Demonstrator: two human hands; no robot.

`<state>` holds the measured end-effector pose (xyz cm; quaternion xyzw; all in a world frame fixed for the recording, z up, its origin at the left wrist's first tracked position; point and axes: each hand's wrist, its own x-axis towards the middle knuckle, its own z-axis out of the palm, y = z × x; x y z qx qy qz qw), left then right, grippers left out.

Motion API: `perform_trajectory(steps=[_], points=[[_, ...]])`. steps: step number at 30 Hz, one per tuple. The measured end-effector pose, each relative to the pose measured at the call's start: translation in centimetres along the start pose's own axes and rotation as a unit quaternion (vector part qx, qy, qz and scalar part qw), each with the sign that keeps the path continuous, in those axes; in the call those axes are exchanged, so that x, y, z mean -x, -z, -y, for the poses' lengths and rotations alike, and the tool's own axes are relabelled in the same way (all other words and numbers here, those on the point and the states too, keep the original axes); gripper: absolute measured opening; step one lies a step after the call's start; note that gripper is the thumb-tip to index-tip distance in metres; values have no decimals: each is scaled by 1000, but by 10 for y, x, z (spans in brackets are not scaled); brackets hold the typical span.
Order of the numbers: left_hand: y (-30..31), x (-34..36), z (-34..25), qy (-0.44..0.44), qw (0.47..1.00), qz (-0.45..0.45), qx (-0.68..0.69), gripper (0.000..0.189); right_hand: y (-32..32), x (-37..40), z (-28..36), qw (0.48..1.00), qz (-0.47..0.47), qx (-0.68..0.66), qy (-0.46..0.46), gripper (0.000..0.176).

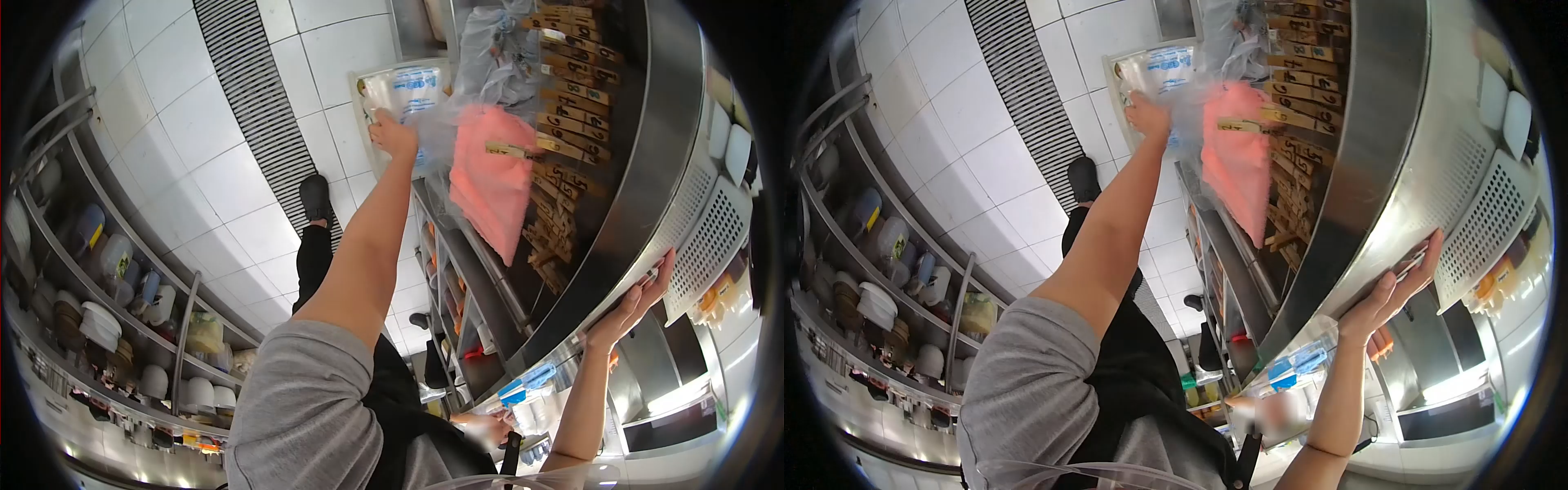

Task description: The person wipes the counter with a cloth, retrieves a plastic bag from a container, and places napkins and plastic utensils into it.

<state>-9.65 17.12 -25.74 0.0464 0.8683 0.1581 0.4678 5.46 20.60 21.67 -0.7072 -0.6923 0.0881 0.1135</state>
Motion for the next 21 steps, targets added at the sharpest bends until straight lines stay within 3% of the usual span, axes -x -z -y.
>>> perform_trajectory(steps=[2, 4, 6, 8, 14, 17, 21], points=[[-18, -4, 28, -80, 997, 7, 1, 73, -2, 0, 4, 1000, -2, -14, -12, 87], [-30, 8, 22, -97, 989, -41, 103, 83, -1, 0, 6, 1000, 1, -12, -15, 87], [-26, 13, 22, -115, 988, -44, 94, 72, -1, 0, 4, 1000, 6, -13, -22, 90], [-15, 12, 18, -135, 991, 2, -20, 40, -3, 1, 4, 999, 7, -39, -36, 92], [-3, -7, 28, -176, 981, -10, 78, 49, -4, 1, 6, 999, -5, -28, -44, 91], [12, 6, 19, -174, 973, 48, 143, 71, -5, 0, 7, 999, -10, -15, -49, 89], [1, 60, 14, -347, 928, -32, 129, 64, -3, 0, 2, 999, -12, 5, -50, 88]])
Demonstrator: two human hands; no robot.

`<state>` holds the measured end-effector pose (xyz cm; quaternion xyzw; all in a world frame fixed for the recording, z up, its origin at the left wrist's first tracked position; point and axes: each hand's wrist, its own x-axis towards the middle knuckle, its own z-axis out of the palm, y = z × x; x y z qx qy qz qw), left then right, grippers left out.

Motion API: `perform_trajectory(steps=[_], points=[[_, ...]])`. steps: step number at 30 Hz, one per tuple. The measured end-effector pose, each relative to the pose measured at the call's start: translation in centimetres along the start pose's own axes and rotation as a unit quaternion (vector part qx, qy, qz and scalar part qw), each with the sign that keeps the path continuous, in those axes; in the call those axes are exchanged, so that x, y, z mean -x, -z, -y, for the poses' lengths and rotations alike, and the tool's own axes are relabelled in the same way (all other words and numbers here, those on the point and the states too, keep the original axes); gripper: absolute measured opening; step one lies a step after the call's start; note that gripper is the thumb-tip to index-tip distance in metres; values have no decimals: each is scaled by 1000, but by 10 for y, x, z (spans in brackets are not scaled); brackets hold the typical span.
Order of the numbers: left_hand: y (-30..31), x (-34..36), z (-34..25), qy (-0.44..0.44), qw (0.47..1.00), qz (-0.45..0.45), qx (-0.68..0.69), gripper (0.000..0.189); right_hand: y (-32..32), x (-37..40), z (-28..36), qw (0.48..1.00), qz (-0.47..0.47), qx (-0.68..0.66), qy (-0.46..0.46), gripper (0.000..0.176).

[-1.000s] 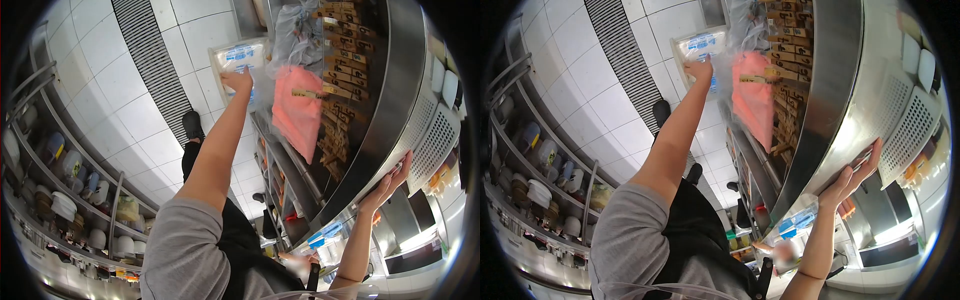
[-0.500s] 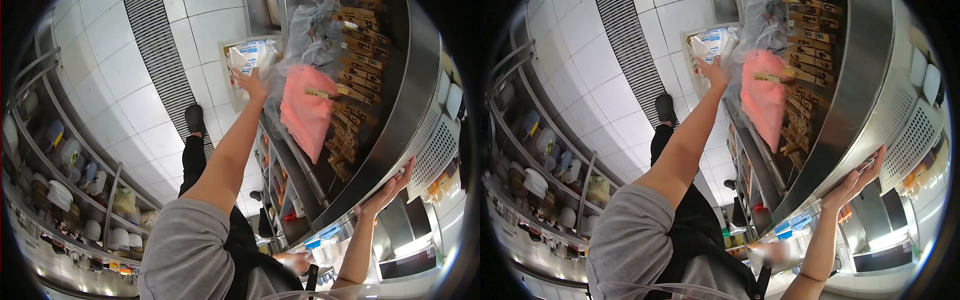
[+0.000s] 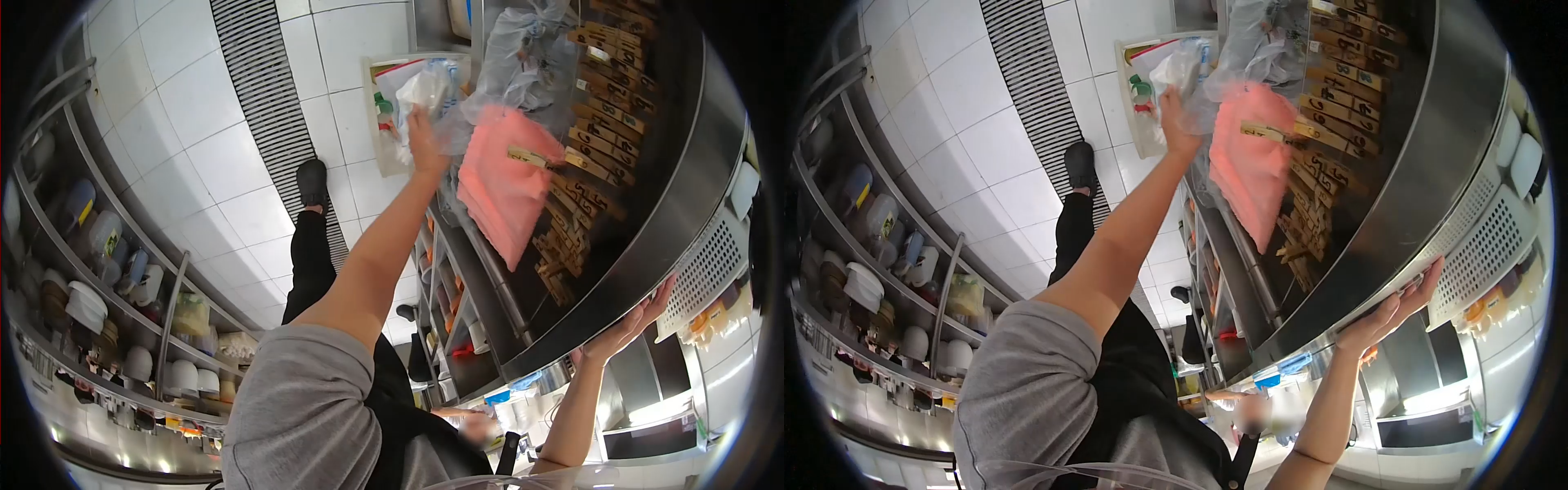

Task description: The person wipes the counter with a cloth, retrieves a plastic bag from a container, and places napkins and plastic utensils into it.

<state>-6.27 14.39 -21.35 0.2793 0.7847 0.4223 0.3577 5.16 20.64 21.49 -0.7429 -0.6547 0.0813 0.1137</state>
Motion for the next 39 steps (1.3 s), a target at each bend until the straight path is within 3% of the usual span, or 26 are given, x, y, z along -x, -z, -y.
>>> perform_trajectory(steps=[2, 5, 7, 9, 11, 14, 17, 20, 23, 25, 28, 31, 33, 35, 37, 39], points=[[-20, 16, 5, -152, 987, -48, -36, 54, -2, 0, 2, 1000, 2, -19, -1, 88], [-21, 8, 1, 43, 995, -25, 83, 56, -1, 0, 3, 1000, 4, -26, 2, 89], [-26, 1, 2, 172, 972, -6, 161, 57, 1, 1, -5, 999, 8, -31, 12, 89], [-43, -31, 46, 226, 935, -230, 147, 62, 1, 1, -3, 999, 11, -26, 15, 90], [-17, -57, 42, 277, 940, -178, 93, 58, 0, 1, -1, 999, 14, -27, 16, 90], [-30, -78, 69, 291, 950, -108, 16, 69, 2, 1, -2, 999, 16, -28, 16, 91], [-15, -91, 72, 283, 958, -52, -2, 59, 4, -2, -2, 999, 21, -25, 25, 90], [-9, -86, 52, 148, 967, -42, -202, 43, 2, 1, 1, 999, 20, -42, 18, 87], [-8, -73, 30, 160, 986, 35, 8, 40, 2, 0, 0, 999, 15, -28, 35, 84], [-6, -56, -4, 174, 985, -22, 8, 39, 1, 1, 0, 999, 11, -28, 43, 84], [-13, -29, -30, 193, 966, -129, 114, 34, 0, 1, 1, 998, 8, -16, 58, 81], [-8, -6, -36, 94, 978, -183, 30, 34, 2, 0, -2, 998, 9, -5, 69, 79], [-11, 5, -4, 175, 973, -103, 110, 43, 2, 0, -6, 997, 3, -5, 78, 78], [-1, 16, 16, 159, 981, -72, 89, 48, 2, 0, -5, 997, -1, -10, 82, 76], [22, 24, 22, 42, 994, -95, -32, 49, 2, 0, -3, 996, -6, -3, 94, 73], [57, 34, 30, 92, 990, -49, 95, 47, 4, -1, -4, 993, -10, 11, 118, 70]])
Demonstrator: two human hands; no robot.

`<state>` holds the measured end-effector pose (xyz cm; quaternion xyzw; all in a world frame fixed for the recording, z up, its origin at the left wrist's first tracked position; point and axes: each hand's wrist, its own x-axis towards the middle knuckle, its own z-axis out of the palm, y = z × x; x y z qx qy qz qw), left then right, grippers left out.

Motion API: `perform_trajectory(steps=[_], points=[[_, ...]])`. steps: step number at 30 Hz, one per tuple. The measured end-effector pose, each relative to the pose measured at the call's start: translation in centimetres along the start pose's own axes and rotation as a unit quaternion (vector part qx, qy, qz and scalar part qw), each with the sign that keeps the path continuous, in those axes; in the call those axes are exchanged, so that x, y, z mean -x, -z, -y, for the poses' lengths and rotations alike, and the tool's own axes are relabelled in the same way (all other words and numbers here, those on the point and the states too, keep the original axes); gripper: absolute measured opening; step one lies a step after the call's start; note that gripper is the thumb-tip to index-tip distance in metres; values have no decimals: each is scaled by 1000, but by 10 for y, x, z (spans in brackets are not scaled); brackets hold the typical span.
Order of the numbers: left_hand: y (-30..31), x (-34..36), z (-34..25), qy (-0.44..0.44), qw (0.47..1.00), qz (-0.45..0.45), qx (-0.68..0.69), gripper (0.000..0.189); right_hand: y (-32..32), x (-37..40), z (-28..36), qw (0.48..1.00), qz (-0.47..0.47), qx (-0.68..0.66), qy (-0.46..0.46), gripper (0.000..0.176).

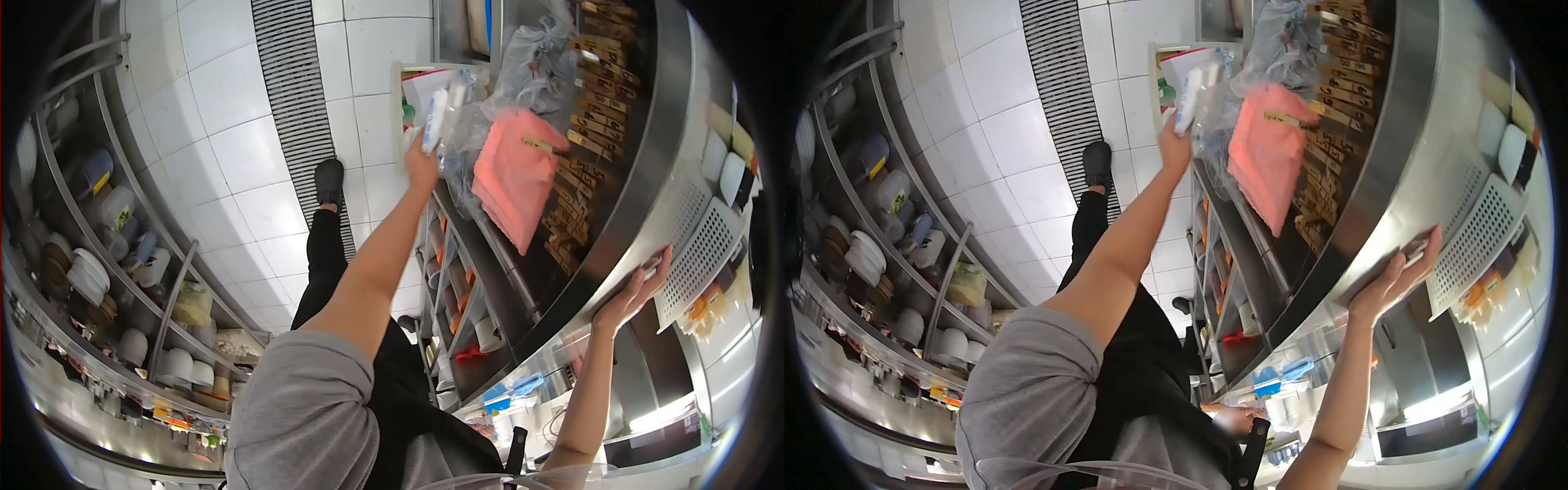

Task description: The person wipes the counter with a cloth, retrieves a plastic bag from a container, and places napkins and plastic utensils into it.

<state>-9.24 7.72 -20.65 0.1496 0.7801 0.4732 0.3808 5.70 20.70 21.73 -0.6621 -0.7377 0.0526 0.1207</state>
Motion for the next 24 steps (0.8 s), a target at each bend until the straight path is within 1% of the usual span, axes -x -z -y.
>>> perform_trajectory(steps=[1, 2, 3, 4, 5, 6, 7, 9, 11, 13, 14, 16, 17, 19, 20, 21, 23, 24], points=[[23, 3, -1, 30, 997, 28, 60, 46, 1, 0, -2, 1000, -1, 5, 14, 69], [53, 6, -8, 82, 993, 22, 81, 42, 1, 0, -2, 1000, -2, 4, 17, 68], [90, 8, -20, 135, 986, 17, 100, 40, -2, 1, -3, 999, -11, -40, 14, 67], [128, 3, -34, 82, 997, -5, -15, 34, 1, 1, -6, 1000, -3, -12, 27, 67], [164, 0, -21, 78, 996, -33, -12, 37, 4, 1, -9, 999, 5, 15, 40, 67], [196, -2, -14, 101, 991, -85, -2, 39, 3, 1, -11, 999, -1, 13, 49, 68], [229, -2, -33, 131, 984, -118, 30, 41, 4, 1, -8, 998, -2, 24, 50, 67], [309, -6, -52, 129, 985, -60, -94, 43, 4, 3, -11, 998, -14, 48, 38, 67], [363, -3, -81, 29, 985, -37, -165, 47, 4, 3, -10, 997, -29, 54, 35, 64], [386, 7, -110, 98, 993, -18, -65, 48, 7, 5, -6, 998, -31, 58, 20, 62], [395, 10, -127, 129, 992, -6, -15, 48, 7, 6, -11, 998, -29, 54, 3, 65], [393, 23, -171, 155, 987, 28, 29, 50, 9, 7, -6, 998, -42, 49, -6, 65], [385, 32, -191, 165, 984, 49, 50, 51, 9, 7, -7, 997, -48, 56, -4, 66], [357, 53, -221, 192, 955, 72, 216, 53, 8, 8, -9, 996, -60, 59, -8, 67], [342, 68, -245, 184, 950, 87, 238, 54, 7, 9, -11, 994, -56, 86, -24, 68], [329, 86, -272, 178, 944, 102, 258, 56, 7, 9, -16, 995, -63, 77, -14, 68], [304, 114, -309, 176, 923, 161, 302, 60, 18, 8, -16, 996, -44, 70, -34, 70], [294, 121, -315, 176, 912, 204, 310, 64, 35, 5, -12, 997, 4, 59, -45, 70]])
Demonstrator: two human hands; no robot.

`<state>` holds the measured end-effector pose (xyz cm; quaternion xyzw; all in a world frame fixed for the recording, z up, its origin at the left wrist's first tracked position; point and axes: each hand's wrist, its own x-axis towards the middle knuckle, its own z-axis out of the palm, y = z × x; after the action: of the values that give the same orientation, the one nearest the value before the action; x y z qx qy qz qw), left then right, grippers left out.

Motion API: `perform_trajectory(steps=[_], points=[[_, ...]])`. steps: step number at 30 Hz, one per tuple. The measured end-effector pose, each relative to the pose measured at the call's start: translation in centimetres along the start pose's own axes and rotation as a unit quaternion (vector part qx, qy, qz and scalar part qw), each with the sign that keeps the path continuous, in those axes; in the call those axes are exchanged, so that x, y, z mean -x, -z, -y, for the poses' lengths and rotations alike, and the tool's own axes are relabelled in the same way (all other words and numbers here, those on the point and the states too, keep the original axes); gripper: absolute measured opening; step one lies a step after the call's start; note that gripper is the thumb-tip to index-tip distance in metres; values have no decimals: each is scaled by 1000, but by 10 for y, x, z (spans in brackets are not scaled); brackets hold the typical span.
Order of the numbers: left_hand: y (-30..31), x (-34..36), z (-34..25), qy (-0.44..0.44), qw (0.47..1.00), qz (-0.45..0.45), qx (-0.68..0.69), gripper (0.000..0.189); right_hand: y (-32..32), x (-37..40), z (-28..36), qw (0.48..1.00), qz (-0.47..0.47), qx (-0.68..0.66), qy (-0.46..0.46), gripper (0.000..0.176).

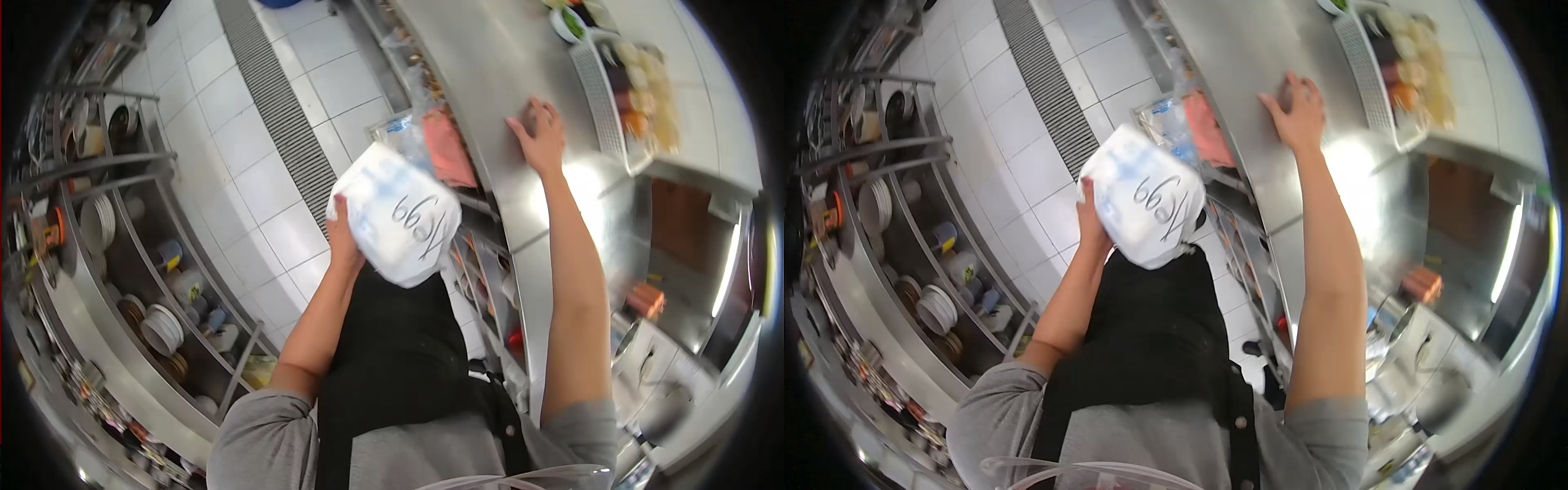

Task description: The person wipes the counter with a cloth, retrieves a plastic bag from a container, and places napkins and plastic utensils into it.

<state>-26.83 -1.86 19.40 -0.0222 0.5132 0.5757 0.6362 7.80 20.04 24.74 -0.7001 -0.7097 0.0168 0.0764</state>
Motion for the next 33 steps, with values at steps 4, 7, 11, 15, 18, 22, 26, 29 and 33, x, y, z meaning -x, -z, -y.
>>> perform_trajectory(steps=[4, 7, 11, 15, 18, 22, 26, 29, 33], points=[[-79, 26, -21, -44, 989, 143, -22, 71, 86, 20, 17, 870, 200, -441, -94, 63], [-129, 44, -7, 39, 979, 196, -41, 75, 119, 103, 19, 734, 172, -630, -186, 66], [-183, 71, 55, 100, 901, 303, -295, 66, 114, 190, -56, 629, 70, -703, -323, 65], [-191, 80, 126, -129, 845, 231, -464, 88, 91, 263, -139, 908, 93, -336, -232, 47], [-193, 90, 139, -183, 792, 268, -518, 85, 112, 305, -151, 876, 57, -424, -221, 50], [-213, 105, 154, -295, 708, 263, -586, 85, 115, 330, -180, 874, 1, -399, -276, 42], [-247, 128, 178, -423, 569, 257, -656, 84, 99, 336, -211, 928, -156, -209, -265, 30], [-262, 95, 207, -398, 535, 321, -673, 73, 115, 326, -213, 934, -208, -151, -250, 22], [-297, 47, 221, -393, 608, 336, -602, 41, 126, 335, -224, 917, -186, -214, -282, 20]])
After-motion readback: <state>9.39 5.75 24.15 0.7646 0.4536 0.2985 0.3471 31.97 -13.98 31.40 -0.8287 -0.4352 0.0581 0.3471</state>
